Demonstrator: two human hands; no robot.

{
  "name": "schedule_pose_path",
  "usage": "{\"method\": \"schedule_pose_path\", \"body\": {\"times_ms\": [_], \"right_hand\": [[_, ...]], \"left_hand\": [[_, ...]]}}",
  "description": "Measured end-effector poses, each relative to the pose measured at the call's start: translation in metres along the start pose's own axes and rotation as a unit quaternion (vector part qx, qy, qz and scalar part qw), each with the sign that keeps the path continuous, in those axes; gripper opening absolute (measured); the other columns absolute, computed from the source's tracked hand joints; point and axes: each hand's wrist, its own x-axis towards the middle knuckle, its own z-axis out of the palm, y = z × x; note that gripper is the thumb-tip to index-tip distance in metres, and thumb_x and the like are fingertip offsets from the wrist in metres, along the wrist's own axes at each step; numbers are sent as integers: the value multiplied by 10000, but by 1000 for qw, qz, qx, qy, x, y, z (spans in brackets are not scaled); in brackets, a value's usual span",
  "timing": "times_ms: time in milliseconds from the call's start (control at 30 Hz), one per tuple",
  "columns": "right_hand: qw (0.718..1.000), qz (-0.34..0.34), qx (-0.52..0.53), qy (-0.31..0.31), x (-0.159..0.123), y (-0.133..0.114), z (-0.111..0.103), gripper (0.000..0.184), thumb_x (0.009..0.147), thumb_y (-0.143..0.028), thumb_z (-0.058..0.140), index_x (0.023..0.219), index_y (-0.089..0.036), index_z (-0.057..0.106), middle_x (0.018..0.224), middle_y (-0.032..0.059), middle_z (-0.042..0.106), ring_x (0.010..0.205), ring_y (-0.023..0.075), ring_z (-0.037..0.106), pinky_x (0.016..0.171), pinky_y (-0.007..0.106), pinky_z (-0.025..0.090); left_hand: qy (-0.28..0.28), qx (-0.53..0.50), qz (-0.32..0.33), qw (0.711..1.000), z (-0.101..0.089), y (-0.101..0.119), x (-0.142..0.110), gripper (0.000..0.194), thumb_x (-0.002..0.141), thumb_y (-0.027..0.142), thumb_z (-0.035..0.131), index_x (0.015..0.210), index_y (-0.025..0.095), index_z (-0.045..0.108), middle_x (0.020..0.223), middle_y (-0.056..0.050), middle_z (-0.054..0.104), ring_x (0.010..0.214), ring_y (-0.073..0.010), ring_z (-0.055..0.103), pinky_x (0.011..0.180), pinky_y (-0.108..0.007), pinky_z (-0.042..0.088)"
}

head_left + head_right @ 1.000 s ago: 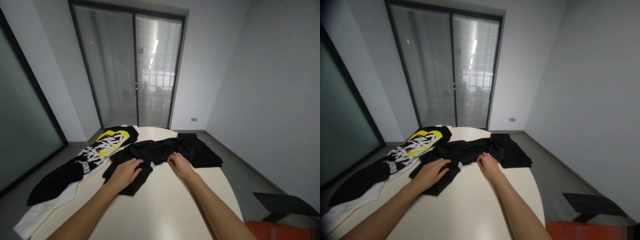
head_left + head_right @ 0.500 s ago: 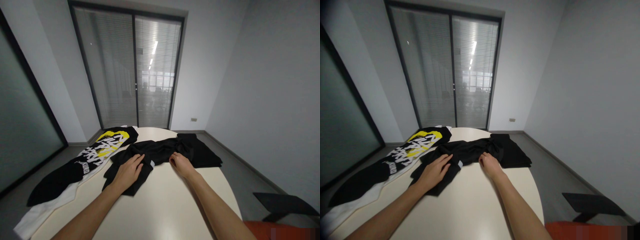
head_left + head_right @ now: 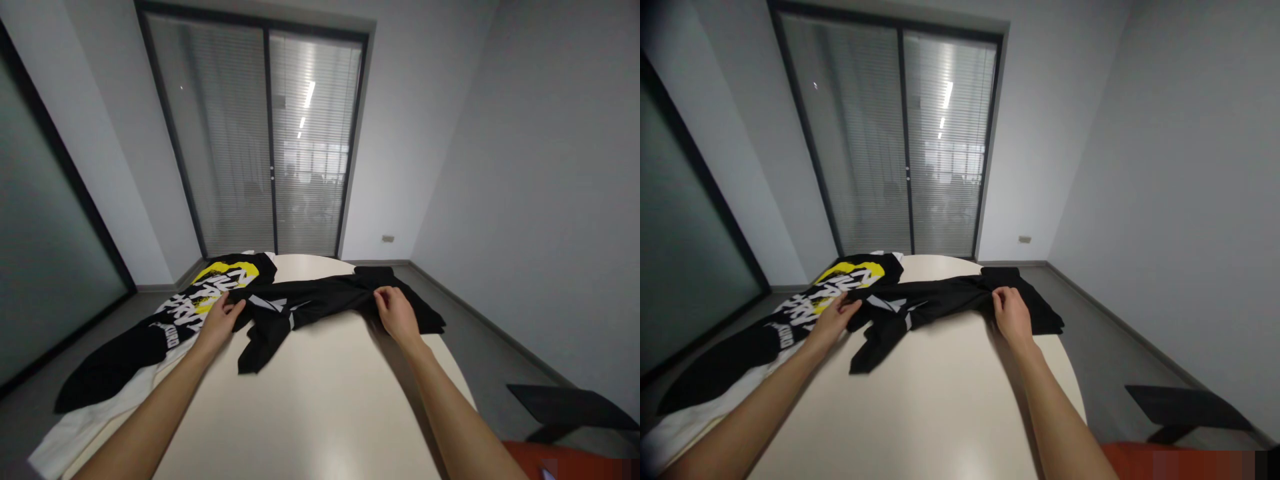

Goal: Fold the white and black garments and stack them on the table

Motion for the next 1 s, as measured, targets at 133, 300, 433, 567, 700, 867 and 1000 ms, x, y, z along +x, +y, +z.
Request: {"method": "schedule_pose_path", "body": {"times_ms": [133,300,433,567,700,867,1000], "right_hand": [[998,-2,23,-61,-8,-13,4,249,938,-354,441,1092,-236,597,849,42,667,737,210,621,706,323,460],[966,-201,49,-152,-19,-32,11,256,874,-254,563,1122,-240,622,1225,76,620,1142,220,568,963,338,457],[950,-231,-17,-208,-22,-34,21,264,836,-204,635,1096,-234,668,1204,79,627,1157,237,545,938,338,477],[956,-208,-33,-202,-18,-29,26,169,913,-200,559,1008,-225,696,1007,54,689,997,199,621,865,298,493],[973,-181,12,-141,-12,-21,18,268,978,-265,459,1117,-243,687,1092,50,716,1007,199,666,890,313,504],[999,-40,-13,-11,-3,-3,2,331,962,-314,441,1174,-244,685,1092,74,725,978,244,674,881,378,504],[998,18,-17,58,1,9,-6,288,887,-285,477,1064,-200,689,998,88,699,872,231,647,815,370,499]], "left_hand": [[41,188,212,958,6,9,-20,569,838,349,647,1376,190,551,1443,-159,446,1315,-341,461,1124,-526,366],[-115,209,403,884,15,27,-41,379,954,258,511,1316,303,614,1430,-42,529,1272,-261,468,1124,-474,377],[-181,214,399,873,25,24,-45,335,962,254,518,1269,287,646,1214,-39,678,1116,-228,546,1009,-394,470],[-178,210,371,887,28,20,-44,218,959,271,516,1025,263,724,1032,-37,706,1015,-223,582,914,-364,493],[-94,137,320,933,17,23,-34,222,945,319,498,957,232,701,1004,-48,698,1007,-234,597,931,-377,471],[24,-11,109,994,-2,10,-8,319,830,418,558,991,182,700,910,-63,709,786,-219,640,766,-353,517],[11,-130,-29,991,-4,-7,9,398,691,406,645,984,141,696,842,-67,713,695,-210,658,648,-330,534]]}}
